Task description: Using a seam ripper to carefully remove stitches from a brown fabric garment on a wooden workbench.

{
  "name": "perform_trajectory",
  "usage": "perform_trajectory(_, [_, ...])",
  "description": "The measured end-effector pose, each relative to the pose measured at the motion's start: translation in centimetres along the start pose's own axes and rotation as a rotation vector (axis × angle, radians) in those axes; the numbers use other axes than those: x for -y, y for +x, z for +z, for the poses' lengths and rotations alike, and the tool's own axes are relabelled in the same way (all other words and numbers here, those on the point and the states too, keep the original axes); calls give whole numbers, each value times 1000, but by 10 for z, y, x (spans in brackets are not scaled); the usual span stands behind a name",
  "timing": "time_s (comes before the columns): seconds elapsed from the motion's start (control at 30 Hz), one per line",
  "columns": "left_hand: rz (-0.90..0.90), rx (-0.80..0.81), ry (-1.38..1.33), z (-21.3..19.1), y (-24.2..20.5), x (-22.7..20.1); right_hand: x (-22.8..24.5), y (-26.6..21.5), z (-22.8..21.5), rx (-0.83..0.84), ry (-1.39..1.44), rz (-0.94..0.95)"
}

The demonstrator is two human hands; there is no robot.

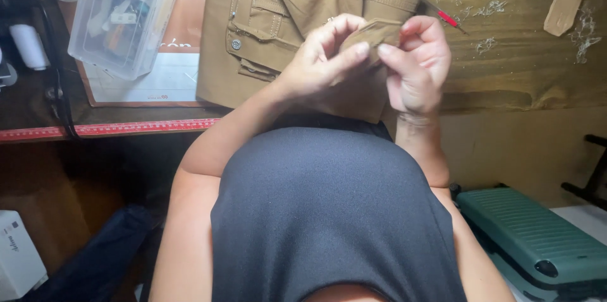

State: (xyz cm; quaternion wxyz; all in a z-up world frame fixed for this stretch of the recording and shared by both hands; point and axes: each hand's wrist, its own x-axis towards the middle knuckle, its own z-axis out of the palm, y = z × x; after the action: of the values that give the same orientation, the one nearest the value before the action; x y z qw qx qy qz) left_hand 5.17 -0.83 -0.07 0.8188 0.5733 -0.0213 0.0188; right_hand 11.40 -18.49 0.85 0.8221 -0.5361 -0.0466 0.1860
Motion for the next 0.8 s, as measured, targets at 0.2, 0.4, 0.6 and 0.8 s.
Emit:
perform_trajectory(0.2, [53, 107, 1051, -30, -15, -18, 13, -21, -52, -332, -244, -193])
perform_trajectory(0.4, [212, -62, 1283, -55, -33, -14, -36, -67, -99, -368, -754, -90])
perform_trajectory(0.6, [83, -11, 1260, -61, -36, -35, 16, -33, -25, -82, -1159, -599])
perform_trajectory(0.8, [141, -113, 1480, -58, -58, -4, -33, 36, 3, 393, -1365, -589])
